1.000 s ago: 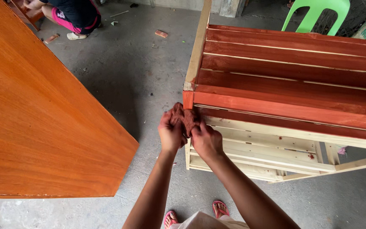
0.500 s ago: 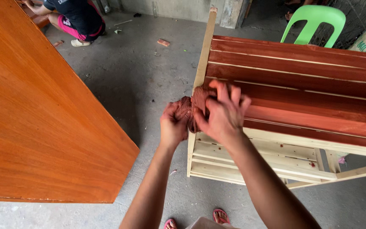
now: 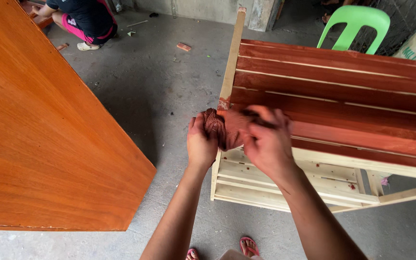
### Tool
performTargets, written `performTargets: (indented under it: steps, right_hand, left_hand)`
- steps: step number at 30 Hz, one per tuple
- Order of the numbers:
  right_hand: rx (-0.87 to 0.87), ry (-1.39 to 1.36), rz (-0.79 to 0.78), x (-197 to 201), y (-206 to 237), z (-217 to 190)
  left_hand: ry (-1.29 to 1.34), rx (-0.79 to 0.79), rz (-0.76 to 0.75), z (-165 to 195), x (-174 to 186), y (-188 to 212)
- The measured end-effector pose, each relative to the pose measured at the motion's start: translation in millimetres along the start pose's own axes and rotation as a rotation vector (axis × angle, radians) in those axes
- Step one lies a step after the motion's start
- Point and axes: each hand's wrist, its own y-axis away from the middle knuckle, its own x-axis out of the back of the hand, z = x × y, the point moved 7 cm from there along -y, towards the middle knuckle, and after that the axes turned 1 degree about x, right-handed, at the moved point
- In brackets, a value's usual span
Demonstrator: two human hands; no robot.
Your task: The person applies a reddish wood stain to a slatted wooden furniture frame using a cloth, wiping the stained top rails and edges and working the cloth into the corners and sides of the frame, turning to cover different faces of the piece.
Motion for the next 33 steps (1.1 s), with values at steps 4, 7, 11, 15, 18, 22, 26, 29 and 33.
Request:
performTargets:
  steps: [4,7,11,15,18,22,26,29,33]
  right_hand:
    - [-0.69,-1.024,0.016,-27.3,10.7,43.4]
    - [-0.363,-0.619,-0.053,-27.5,-19.0,23.9]
    - [-0.162,0.152,-0.181,-38.3,-58.4,3.3]
    - [-0.151,0.152,-0.393,-49.1,-65.2,-0.8]
    - [-0.05,0.18,-0.408,-44.1,-50.3,-12.2]
    - [-0.07,0.24,-0.472,-34.7,-29.2,-6.9]
    - [-0.168,0.16,-0.415,-23.0,-26.5,7.9]
    - [-0.173,0.181,-0.368,-24.9,-37.0,5.5]
    - [-0.233,0.157,-0.4,-40.4,-66.0,-4.2]
  left_hand:
    - [-0.034,0.036,-0.018,-3.1,0.3,-0.1]
    - [-0.012,0.044,-0.03,-4.3,-0.3,0.3]
    - [-0.061,0.031,-0.046,-5.1,0.7,-4.2]
    - [-0.092,0.027,-0.047,-5.2,0.6,-4.5]
    - [-0.098,0.045,-0.022,-5.0,-1.4,-3.0]
    - [-0.05,0.043,0.005,-3.2,-1.0,-4.7]
    - [-0.041,0.062,-0.031,-2.8,1.1,-4.8]
    - [-0.027,0.109,-0.058,-4.7,1.0,-4.3]
    - [-0.043,0.092,-0.053,-4.4,0.8,-5.4]
